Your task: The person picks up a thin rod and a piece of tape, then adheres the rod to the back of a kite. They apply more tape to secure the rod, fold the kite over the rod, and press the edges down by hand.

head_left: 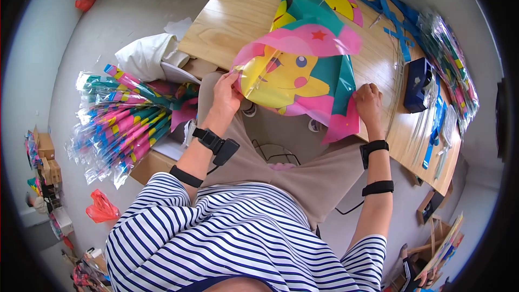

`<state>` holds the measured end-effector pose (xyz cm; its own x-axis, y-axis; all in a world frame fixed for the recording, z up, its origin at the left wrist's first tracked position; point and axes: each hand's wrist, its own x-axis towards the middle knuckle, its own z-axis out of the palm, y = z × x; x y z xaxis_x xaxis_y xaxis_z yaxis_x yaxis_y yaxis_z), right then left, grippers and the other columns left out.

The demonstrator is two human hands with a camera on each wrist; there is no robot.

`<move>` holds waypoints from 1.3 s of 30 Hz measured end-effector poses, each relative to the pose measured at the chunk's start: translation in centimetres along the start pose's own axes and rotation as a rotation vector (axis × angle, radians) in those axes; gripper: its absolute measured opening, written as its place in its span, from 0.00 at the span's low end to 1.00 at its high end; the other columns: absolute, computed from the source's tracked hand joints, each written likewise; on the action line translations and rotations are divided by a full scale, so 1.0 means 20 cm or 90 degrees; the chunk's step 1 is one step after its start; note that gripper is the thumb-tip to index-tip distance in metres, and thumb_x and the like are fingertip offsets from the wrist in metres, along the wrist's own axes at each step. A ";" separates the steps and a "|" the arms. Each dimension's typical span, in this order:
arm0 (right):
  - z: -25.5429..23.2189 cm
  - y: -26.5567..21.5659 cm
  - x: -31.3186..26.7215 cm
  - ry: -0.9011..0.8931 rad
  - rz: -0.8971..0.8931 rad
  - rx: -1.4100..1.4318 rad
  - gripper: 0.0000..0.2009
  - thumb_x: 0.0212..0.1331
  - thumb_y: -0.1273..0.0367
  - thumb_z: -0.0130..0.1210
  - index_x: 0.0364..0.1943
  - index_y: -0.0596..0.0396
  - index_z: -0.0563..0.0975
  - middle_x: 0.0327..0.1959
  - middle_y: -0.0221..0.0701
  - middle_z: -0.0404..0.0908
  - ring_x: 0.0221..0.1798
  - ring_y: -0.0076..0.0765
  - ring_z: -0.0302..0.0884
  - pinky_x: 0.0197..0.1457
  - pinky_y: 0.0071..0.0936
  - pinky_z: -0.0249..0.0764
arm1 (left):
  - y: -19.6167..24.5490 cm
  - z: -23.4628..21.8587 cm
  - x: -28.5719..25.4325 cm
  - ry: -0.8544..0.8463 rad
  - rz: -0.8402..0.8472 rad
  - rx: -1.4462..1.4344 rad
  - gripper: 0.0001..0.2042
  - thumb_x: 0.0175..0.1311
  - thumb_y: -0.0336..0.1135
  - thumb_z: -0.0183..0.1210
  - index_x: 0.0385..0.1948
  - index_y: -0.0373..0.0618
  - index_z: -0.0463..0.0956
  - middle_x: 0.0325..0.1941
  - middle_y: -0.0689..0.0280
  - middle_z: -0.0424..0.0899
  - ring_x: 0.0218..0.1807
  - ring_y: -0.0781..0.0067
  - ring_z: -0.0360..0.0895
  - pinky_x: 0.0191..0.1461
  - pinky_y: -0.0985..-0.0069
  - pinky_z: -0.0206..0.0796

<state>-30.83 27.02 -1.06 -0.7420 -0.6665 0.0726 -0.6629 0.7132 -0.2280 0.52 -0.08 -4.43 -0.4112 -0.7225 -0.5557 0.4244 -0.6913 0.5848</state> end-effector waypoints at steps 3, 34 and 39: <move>0.00 -0.01 0.00 -0.006 -0.002 -0.005 0.21 0.58 0.63 0.61 0.54 0.58 0.75 0.64 0.49 0.69 0.62 0.64 0.66 0.64 0.50 0.66 | -0.07 -0.07 0.06 -0.040 -0.047 -0.115 0.10 0.71 0.33 0.55 0.48 0.43 0.74 0.48 0.63 0.82 0.53 0.64 0.79 0.58 0.59 0.73; 0.12 0.08 0.02 0.082 0.105 0.012 0.08 0.52 0.64 0.65 0.28 0.52 0.80 0.35 0.38 0.83 0.41 0.52 0.80 0.46 0.45 0.72 | 0.35 0.10 0.46 -0.054 0.066 0.092 0.16 0.71 0.41 0.54 0.52 0.41 0.75 0.50 0.62 0.83 0.49 0.64 0.82 0.54 0.60 0.75; 0.03 0.04 0.10 -0.020 0.207 0.068 0.11 0.52 0.62 0.64 0.29 0.55 0.81 0.37 0.42 0.85 0.44 0.55 0.81 0.46 0.49 0.73 | 0.39 0.11 0.16 0.030 -0.013 0.322 0.12 0.66 0.36 0.59 0.48 0.43 0.77 0.43 0.66 0.85 0.42 0.73 0.82 0.48 0.72 0.74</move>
<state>-32.69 26.12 -1.59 -0.9080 -0.4159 -0.0505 -0.3771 0.8638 -0.3341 0.74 -7.90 -0.36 -0.3734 -0.7168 -0.5889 -0.0323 -0.6243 0.7805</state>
